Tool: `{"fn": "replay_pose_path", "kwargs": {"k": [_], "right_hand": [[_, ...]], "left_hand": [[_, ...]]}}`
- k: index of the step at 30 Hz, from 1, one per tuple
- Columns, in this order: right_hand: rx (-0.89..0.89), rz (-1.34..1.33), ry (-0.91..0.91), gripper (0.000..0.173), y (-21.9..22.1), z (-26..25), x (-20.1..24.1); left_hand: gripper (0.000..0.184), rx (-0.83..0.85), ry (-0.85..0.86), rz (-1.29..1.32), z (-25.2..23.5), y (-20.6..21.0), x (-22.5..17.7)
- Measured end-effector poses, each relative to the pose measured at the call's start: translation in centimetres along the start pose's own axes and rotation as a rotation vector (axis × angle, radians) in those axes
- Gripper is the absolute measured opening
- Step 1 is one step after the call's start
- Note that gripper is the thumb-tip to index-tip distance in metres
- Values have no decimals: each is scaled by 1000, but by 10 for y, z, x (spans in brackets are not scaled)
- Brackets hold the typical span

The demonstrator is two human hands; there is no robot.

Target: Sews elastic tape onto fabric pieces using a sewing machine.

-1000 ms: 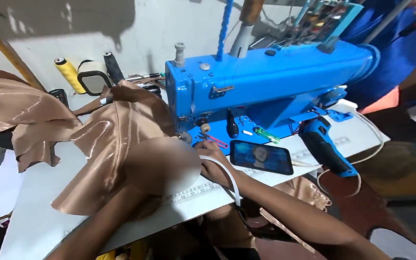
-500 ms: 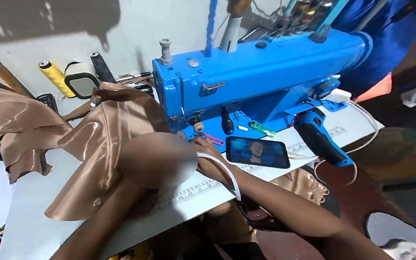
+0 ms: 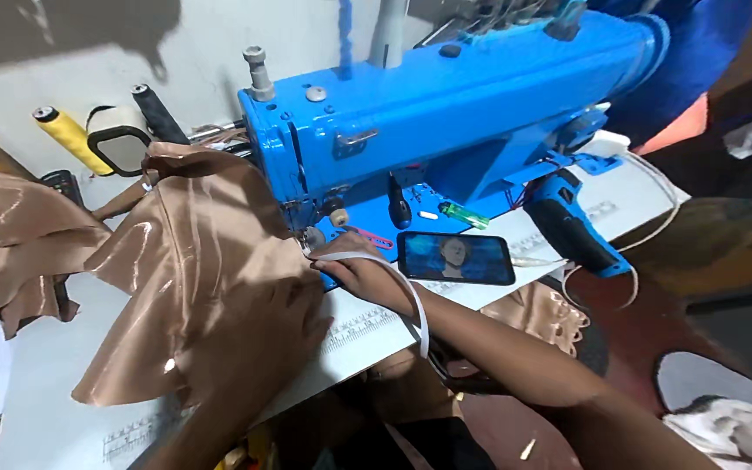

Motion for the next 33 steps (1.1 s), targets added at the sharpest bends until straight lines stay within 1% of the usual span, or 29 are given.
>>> {"fn": "replay_pose_path", "kwargs": {"k": [2, 5, 9, 12, 14, 16, 19, 20, 22, 26, 30, 31, 33], "right_hand": [[-65, 7, -19, 22, 2, 2, -3], [-96, 23, -54, 20, 2, 4, -3], [-53, 5, -122, 18, 4, 3, -5], [12, 9, -126, 15, 2, 4, -3], [36, 11, -156, 18, 2, 5, -2], [23, 45, -161, 18, 3, 6, 5], [-55, 119, -169, 18, 6, 3, 9], [-50, 128, -178, 18, 6, 1, 8], [17, 146, -191, 20, 6, -2, 6], [71, 164, -225, 20, 2, -9, 10], [65, 144, -228, 20, 5, -8, 8], [55, 137, -226, 20, 7, -7, 6], [61, 102, -220, 21, 9, -6, 4]], "left_hand": [[41, -54, -44, 21, 3, 0, -5], [28, -70, -122, 61, 6, -5, -10], [27, -136, -122, 67, 8, -7, -12], [27, -192, -100, 96, 11, -6, -13], [27, -237, -84, 62, 12, -7, -15], [27, -260, -62, 8, 13, -9, -17], [27, -269, -39, -62, 14, -13, -27], [27, -270, -48, -72, 13, -14, -30], [24, -274, -92, -72, 13, -18, -34], [21, -220, -198, 11, 11, -23, -27], [19, -227, -191, 80, 5, -22, -19], [21, -227, -200, 94, 3, -21, -18], [32, -214, -241, 111, 0, -21, -18]]}}
Point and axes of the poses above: each hand's wrist, its own z-axis away from the middle knuckle, its own y-axis out of the palm, x = y × z, the point moved 3 cm from there along -z, towards the middle knuckle, and after that the axes turned 9 degrees about z, right-handed, at the moved point
